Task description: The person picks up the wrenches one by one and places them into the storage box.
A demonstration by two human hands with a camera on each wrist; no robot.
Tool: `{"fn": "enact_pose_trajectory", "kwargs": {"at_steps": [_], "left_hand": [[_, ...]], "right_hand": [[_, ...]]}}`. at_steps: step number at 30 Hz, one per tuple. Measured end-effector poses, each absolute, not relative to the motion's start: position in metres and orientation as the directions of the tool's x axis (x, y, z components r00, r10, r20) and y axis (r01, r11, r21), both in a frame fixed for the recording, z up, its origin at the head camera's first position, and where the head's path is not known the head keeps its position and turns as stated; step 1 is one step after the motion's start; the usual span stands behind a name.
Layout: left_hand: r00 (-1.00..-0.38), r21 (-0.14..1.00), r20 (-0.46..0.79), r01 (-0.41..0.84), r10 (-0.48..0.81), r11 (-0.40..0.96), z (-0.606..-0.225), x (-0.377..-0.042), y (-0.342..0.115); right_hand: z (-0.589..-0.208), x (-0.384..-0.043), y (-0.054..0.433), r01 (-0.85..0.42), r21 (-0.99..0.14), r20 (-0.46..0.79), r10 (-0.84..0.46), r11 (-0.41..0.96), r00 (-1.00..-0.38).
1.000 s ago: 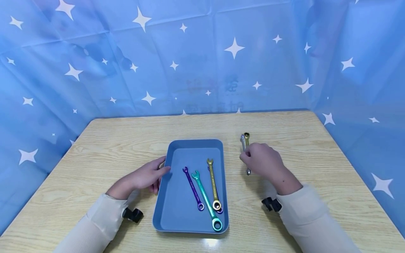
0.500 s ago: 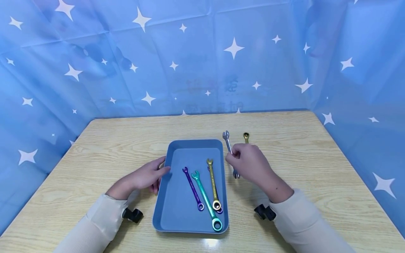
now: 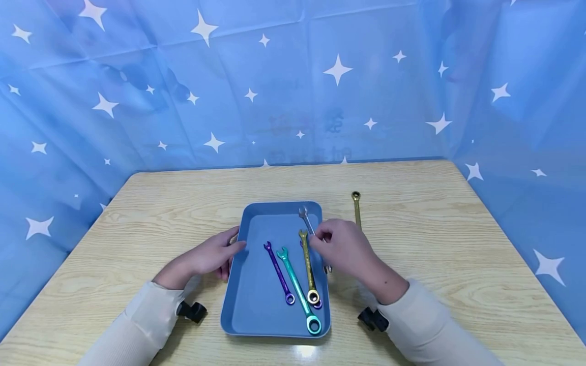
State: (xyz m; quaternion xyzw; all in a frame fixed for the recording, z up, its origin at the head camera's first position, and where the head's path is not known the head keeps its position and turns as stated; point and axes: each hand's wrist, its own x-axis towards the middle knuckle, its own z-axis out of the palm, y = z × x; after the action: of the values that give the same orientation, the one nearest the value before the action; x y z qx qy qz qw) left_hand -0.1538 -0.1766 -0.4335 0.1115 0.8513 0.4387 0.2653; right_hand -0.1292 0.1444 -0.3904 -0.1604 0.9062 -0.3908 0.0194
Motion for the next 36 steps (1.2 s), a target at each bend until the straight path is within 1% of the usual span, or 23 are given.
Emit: {"fn": "enact_pose_trajectory", "kwargs": {"at_steps": [6, 11, 17, 22, 27, 36], "left_hand": [[-0.831, 0.809, -0.352, -0.039, 0.431, 0.586, -0.434, -0.155, -0.176], [-0.832, 0.81, -0.349, -0.036, 0.431, 0.586, -0.433, -0.155, -0.176], [-0.833, 0.807, -0.354, -0.042, 0.424, 0.59, -0.433, -0.154, -0.176], [-0.837, 0.803, -0.351, -0.038, 0.421, 0.595, -0.434, -0.154, -0.176], [-0.838, 0.8, -0.352, -0.038, 0.417, 0.599, -0.434, -0.153, -0.176], [-0.838, 0.797, -0.354, -0.037, 0.416, 0.603, -0.434, -0.154, -0.176]], "right_hand": [[-0.393, -0.128, 0.141, -0.251, -0.717, 0.048, -0.314, 0.65, -0.948], [-0.399, -0.129, 0.137, -0.248, -0.697, 0.029, -0.319, 0.673, -0.947], [-0.405, -0.129, 0.133, -0.261, -0.64, 0.014, -0.329, 0.723, -0.944], [-0.408, -0.129, 0.128, -0.314, -0.579, 0.042, -0.358, 0.752, -0.933], [-0.41, -0.128, 0.123, -0.329, -0.52, 0.052, -0.355, 0.789, -0.933], [-0.412, -0.129, 0.116, -0.345, -0.429, 0.015, -0.375, 0.835, -0.927]]}}
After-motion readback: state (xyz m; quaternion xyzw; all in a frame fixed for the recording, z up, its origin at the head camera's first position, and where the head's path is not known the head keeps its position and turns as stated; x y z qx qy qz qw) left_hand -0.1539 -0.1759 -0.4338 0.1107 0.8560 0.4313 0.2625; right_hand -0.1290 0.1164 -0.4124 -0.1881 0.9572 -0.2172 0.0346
